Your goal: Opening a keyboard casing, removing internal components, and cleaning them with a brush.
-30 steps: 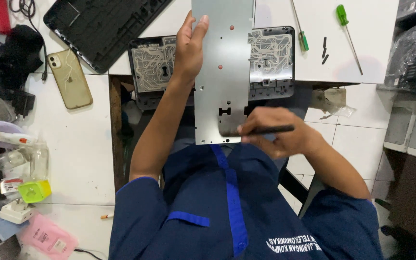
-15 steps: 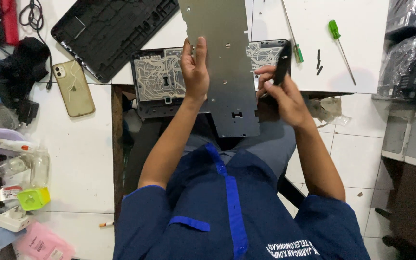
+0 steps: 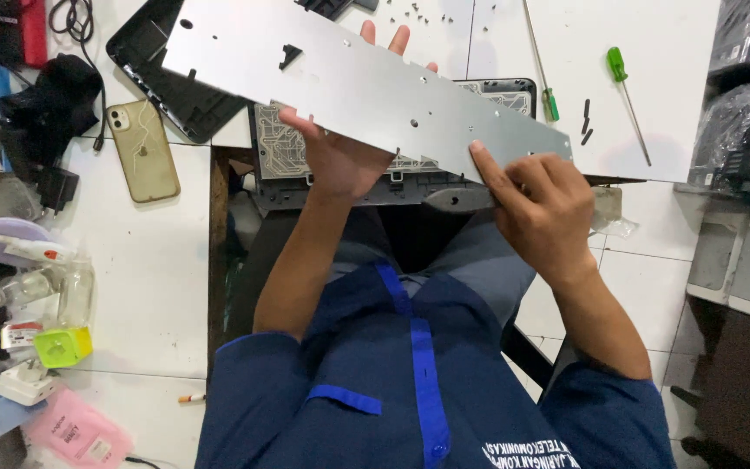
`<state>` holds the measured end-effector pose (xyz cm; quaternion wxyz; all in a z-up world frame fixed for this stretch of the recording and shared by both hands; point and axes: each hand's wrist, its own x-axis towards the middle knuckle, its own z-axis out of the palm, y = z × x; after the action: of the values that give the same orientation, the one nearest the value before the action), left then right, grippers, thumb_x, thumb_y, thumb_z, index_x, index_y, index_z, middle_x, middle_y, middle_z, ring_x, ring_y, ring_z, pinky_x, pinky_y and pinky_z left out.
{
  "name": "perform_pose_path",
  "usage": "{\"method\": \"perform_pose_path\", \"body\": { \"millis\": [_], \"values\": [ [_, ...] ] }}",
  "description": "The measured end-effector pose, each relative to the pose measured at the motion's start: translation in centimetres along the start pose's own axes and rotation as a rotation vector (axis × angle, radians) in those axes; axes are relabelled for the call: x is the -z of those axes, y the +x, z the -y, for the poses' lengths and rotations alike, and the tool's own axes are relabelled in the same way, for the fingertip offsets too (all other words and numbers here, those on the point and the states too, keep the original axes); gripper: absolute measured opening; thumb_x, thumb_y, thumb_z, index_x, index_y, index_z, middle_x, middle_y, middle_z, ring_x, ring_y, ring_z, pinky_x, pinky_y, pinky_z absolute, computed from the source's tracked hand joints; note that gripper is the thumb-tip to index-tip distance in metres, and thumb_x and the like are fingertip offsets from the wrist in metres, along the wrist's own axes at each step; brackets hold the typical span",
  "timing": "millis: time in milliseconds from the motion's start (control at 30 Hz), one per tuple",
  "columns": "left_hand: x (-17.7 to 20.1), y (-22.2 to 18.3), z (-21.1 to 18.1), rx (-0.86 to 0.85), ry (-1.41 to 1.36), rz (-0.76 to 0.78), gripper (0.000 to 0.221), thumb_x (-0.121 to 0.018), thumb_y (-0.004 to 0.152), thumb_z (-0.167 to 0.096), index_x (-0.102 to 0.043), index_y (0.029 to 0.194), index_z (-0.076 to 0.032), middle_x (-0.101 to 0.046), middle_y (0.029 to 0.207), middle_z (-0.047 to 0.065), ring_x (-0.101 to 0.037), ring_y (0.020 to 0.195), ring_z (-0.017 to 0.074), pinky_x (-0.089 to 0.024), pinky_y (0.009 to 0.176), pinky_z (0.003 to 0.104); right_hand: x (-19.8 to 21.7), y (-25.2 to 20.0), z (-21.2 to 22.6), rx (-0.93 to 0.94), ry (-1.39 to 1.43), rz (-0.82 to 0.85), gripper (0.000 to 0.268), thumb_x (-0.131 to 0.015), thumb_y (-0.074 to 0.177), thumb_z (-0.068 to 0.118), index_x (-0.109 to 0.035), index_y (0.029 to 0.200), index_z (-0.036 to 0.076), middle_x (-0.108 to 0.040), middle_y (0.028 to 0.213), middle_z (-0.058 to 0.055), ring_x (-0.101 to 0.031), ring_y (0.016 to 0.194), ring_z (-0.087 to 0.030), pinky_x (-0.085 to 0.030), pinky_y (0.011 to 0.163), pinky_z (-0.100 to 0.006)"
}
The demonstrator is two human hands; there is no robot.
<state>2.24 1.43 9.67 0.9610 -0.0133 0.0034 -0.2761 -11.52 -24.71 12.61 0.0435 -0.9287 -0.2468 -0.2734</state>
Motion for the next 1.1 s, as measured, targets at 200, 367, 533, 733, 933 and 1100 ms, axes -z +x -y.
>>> {"method": "perform_pose_path", "body": {
  "millis": [200, 367, 533, 733, 933, 1100],
  "values": [
    [11.3, 6.5, -7.1, 0.598, 0.227, -0.398, 0.067, -0.071, 0.109, -0.062, -0.071, 0.165, -0.024, -0.082, 0.147, 0.013, -0.079, 0.138, 0.0363, -0.063, 0.120, 0.061, -2.4, -2.8, -9.2, 0.075, -0.124, -0.134, 0.057, -0.103, 0.124, -0.004, -0.088, 0.163, 0.036, -0.059, 0.105, -0.003, -0.060, 0.093, -0.026, -0.051, 0.084, -0.044],
    [15.1, -2.9, -10.4, -0.317, 0.868, 0.351, 0.110, -0.064, 0.091, -0.057, -0.029, 0.182, -0.005, -0.045, 0.176, 0.027, -0.055, 0.155, 0.0416, -0.047, 0.126, 0.060, -3.4, -3.6, -12.0, 0.087, -0.149, -0.192, 0.044, -0.109, 0.128, 0.005, -0.094, 0.159, 0.031, -0.056, 0.102, -0.003, -0.056, 0.093, -0.029, -0.045, 0.089, -0.049],
    [7.8, -5.4, -7.0, 0.098, 0.600, -0.544, 0.027, -0.081, 0.103, -0.018, -0.082, 0.117, 0.005, -0.088, 0.101, 0.017, -0.087, 0.086, 0.0306, -0.069, 0.071, 0.038, -5.1, -5.7, -13.2, 0.066, -0.127, -0.263, 0.041, -0.113, 0.123, 0.009, -0.097, 0.153, 0.030, -0.053, 0.100, -0.004, -0.052, 0.089, -0.028, -0.044, 0.092, -0.050],
    [4.2, -5.6, -5.3, 0.047, 0.684, -0.059, 0.081, -0.046, 0.124, -0.063, -0.051, 0.178, -0.003, -0.057, 0.181, 0.021, -0.056, 0.170, 0.0403, -0.050, 0.143, 0.057, -2.9, -5.6, -12.5, -0.260, 0.379, 0.079, 0.070, -0.124, 0.098, 0.027, -0.091, 0.158, 0.014, -0.046, 0.124, -0.012, -0.050, 0.107, -0.030, -0.049, 0.088, -0.042],
    [6.9, -4.6, -4.1, -0.016, 0.729, -0.041, 0.084, -0.045, 0.123, -0.069, -0.055, 0.176, -0.005, -0.063, 0.176, 0.018, -0.063, 0.163, 0.0377, -0.060, 0.132, 0.055, -1.2, -3.3, -10.3, -0.398, 0.697, -0.003, 0.068, -0.065, 0.121, 0.057, -0.086, 0.135, -0.006, -0.060, 0.114, -0.017, -0.053, 0.101, -0.026, -0.040, 0.081, -0.036],
    [11.1, -3.6, -1.6, -0.083, 0.782, 0.007, 0.084, -0.041, 0.126, -0.068, -0.046, 0.184, -0.008, -0.058, 0.183, 0.021, -0.061, 0.168, 0.0403, -0.058, 0.137, 0.055, -3.3, 3.6, -0.8, -0.525, 1.443, -0.320, 0.052, -0.038, 0.129, 0.038, -0.067, 0.108, 0.001, -0.055, 0.117, -0.016, -0.063, 0.115, -0.027, -0.072, 0.107, -0.046]
  ]
}}
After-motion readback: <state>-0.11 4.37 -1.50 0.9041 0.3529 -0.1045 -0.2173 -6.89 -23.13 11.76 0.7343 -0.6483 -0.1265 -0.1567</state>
